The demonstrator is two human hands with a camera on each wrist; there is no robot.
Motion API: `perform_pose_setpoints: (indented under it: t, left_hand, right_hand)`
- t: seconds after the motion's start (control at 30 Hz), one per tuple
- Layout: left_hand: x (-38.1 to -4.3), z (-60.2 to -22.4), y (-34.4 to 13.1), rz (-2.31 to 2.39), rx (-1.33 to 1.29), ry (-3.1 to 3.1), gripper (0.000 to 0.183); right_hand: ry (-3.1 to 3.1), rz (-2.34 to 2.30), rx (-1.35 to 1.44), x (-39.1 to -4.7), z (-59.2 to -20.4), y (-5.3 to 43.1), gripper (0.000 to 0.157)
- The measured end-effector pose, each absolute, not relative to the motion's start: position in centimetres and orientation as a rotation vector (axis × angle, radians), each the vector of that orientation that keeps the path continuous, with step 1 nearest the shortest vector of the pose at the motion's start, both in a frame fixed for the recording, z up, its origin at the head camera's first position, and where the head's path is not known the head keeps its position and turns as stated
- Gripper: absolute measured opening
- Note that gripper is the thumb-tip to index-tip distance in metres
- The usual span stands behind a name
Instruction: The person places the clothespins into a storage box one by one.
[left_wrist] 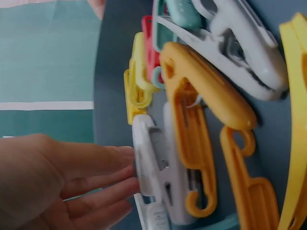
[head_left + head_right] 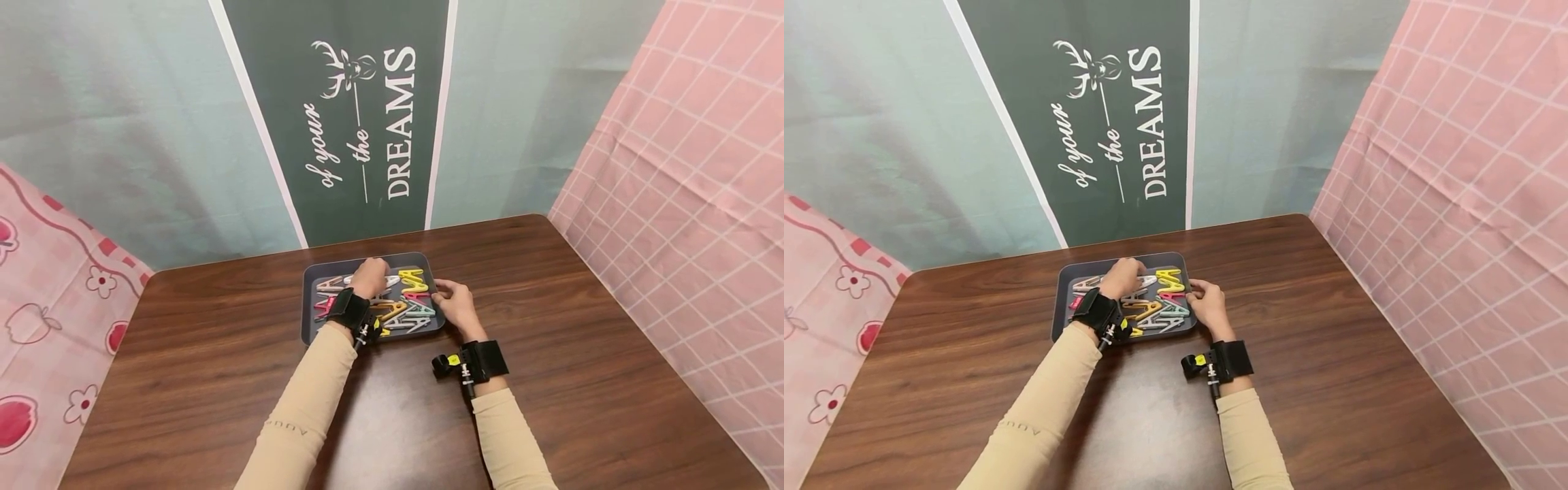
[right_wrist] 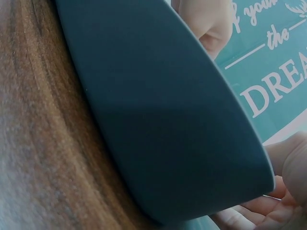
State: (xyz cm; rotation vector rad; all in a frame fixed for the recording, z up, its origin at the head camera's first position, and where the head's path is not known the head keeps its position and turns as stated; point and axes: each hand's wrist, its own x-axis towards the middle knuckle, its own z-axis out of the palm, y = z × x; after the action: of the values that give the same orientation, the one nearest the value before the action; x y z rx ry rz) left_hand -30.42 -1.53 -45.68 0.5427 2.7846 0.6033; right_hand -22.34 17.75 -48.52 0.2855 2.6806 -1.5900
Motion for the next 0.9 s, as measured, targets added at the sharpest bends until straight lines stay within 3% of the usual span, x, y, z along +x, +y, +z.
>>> perform_pose_setpoints:
  t: [0.2, 0.4, 0.73, 0.9]
  left_hand:
    - [-28.6, -42.9, -2.0, 0.618, 0.526, 2.766, 0.034]
    - [-26.8, -41.0, -3.2, 0.641, 0.515, 2.824, 0.040]
    - [-22.4, -40.4, -7.7, 0.767, 0.501, 2.935, 0.042]
    - [-20.3, -41.6, -10.0, 0.768, 0.482, 3.088, 0.044]
  right_hand:
    - [2.703, -1.572, 0.284, -22.7, -48.7, 17.8, 0.037]
    - [2.718, -1.556, 0.271, -22.9, -48.6, 17.7, 0.038]
    - [2.873, -1.386, 0.199, -22.4, -48.1, 17.9, 0.041]
    - [3.065, -1.232, 0.032, -21.5, -46.9, 17.5, 0.048]
